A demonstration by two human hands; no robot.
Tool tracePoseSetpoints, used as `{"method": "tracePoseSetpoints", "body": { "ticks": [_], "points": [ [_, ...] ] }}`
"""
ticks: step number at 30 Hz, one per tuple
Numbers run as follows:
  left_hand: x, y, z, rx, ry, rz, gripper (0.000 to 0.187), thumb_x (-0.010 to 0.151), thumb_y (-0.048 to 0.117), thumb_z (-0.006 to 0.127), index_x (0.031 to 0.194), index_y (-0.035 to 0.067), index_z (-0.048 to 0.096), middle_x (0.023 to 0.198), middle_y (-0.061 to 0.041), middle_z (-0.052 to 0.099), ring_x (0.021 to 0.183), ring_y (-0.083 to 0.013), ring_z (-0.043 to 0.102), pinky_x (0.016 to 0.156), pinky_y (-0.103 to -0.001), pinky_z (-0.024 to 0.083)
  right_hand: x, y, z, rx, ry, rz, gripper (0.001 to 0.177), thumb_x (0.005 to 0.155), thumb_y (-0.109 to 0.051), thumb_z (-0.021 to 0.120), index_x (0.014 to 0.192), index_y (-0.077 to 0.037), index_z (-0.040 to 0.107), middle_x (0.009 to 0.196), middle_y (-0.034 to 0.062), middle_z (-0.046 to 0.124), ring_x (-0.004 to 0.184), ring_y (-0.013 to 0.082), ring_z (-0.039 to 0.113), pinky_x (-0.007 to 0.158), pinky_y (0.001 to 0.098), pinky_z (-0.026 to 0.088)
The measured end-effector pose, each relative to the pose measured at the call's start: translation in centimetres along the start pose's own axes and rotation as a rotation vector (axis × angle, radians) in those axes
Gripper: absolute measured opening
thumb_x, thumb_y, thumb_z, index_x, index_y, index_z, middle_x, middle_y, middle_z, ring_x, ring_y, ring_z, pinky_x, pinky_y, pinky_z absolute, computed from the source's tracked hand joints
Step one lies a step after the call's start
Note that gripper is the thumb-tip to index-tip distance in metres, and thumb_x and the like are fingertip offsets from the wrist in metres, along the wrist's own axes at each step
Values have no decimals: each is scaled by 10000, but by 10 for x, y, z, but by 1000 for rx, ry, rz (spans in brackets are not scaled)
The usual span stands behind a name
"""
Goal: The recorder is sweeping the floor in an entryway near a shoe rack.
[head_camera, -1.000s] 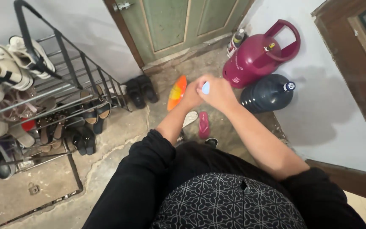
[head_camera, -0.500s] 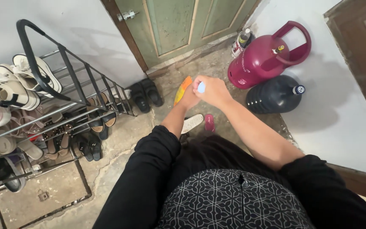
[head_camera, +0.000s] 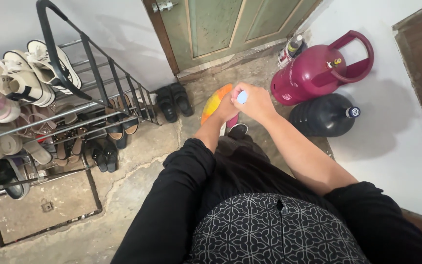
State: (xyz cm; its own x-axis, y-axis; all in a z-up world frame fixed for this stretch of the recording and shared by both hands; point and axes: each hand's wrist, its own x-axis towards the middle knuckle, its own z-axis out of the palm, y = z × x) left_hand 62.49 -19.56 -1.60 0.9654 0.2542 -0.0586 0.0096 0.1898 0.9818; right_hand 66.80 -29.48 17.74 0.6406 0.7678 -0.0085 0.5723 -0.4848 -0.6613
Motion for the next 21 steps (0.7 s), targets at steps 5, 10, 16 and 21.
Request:
{"method": "tracePoseSetpoints", "body": {
  "ticks": [5, 10, 16, 21],
  "points": [
    [1, -7, 9, 3, -10, 44, 326, 892, 60, 729, 1211, 82, 664, 1171, -29, 720, 1103, -128, 668, 976, -318, 532, -5, 9, -2, 1, 7, -5, 174, 796, -240, 785, 884, -150, 665, 876, 83, 751, 860, 340, 719, 750, 428, 567],
    [-1, 9, 23, 19, -9, 81, 352, 881, 56, 742, 1220, 82, 654, 1181, -23, 707, 1108, -122, 657, 981, -313, 524, -8, 19, -13, -8, 14, -7, 185, 796, -264, 794, 897, -160, 679, 862, 104, 743, 846, 348, 718, 743, 438, 565],
    [-8, 19, 41, 125, 89, 7, 281, 909, 99, 709, 1185, 84, 663, 1147, -48, 715, 1085, -141, 666, 948, -321, 527, -15, 18, -61, -25, -26, -6, 217, 821, -290, 790, 946, -154, 676, 853, 110, 736, 826, 351, 714, 712, 434, 557],
    [-7, 116, 82, 499, 318, 228, 266, 853, 179, 732, 1095, 108, 646, 1007, -140, 701, 952, -321, 686, 812, -390, 537, -12, 8, -144, 42, -77, -85, 225, 844, -270, 798, 927, -112, 660, 841, 113, 726, 764, 305, 715, 688, 390, 557]
  ]
}}
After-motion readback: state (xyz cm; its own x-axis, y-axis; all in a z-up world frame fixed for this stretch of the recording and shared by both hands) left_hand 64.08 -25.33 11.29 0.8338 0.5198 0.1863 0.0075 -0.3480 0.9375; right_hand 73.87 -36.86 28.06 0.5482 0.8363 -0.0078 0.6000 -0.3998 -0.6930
